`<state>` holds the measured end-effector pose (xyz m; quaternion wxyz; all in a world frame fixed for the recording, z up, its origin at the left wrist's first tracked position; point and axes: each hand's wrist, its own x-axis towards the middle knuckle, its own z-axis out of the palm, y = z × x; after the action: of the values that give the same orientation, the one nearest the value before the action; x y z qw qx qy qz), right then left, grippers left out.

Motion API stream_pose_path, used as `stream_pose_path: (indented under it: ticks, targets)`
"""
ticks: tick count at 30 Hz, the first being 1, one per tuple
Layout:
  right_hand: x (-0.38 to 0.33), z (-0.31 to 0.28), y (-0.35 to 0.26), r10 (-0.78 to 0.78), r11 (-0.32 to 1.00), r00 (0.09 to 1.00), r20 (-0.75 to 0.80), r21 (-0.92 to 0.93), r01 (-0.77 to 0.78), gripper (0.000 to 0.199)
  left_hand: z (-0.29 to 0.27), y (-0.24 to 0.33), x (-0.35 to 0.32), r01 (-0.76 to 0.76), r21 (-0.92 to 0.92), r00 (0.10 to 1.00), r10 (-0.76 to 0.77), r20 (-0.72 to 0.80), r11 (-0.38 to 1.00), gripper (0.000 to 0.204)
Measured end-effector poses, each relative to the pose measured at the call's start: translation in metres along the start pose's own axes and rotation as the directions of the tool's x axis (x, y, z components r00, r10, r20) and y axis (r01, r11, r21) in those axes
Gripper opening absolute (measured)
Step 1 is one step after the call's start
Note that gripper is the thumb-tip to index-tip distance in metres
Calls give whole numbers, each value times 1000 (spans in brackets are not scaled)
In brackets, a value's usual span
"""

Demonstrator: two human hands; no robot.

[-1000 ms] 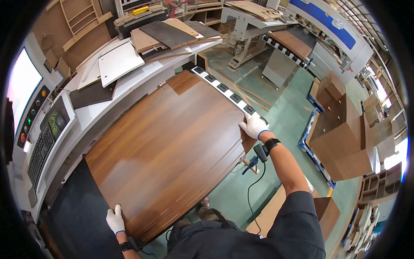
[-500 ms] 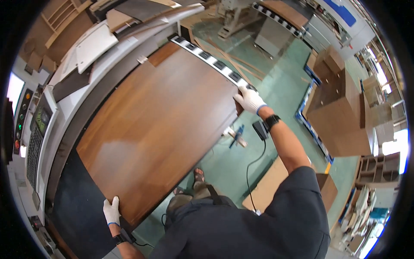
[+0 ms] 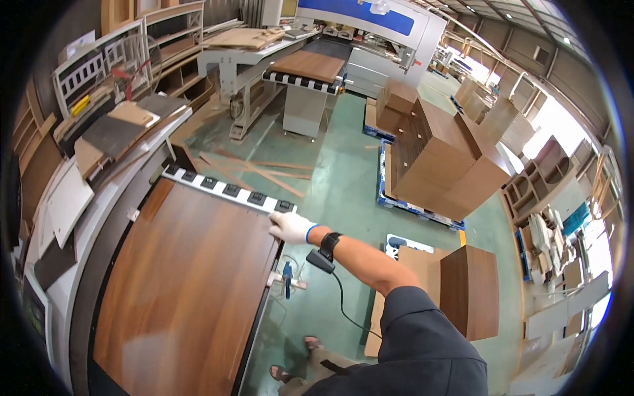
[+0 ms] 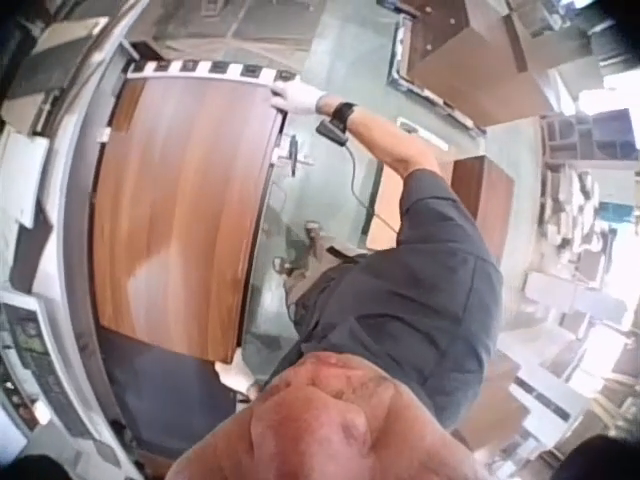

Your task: Transferring wooden furniture panels from a stack to an industrial machine for processing and cleaning them with an air nozzle.

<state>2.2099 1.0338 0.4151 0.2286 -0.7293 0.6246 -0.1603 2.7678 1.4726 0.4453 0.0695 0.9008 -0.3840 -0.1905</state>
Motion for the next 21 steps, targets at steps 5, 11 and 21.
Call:
stream_pose_path:
  ticks: [5, 11, 21]
  targets:
    - [-5, 0, 28, -101, 985, 993, 57, 146, 92, 46, 39, -52, 14, 14, -267, 996, -36, -79, 964, 53]
    - [-56, -31, 144, -403, 894, 908, 116, 262, 364, 56, 152, -70, -23, -6, -177, 953, -48, -298, 984, 27]
    - [-189, -118, 469, 100, 946, 731, 675, 163, -280, 51, 485, 380, -15, -935, -114, 302, 922, 241, 336, 28]
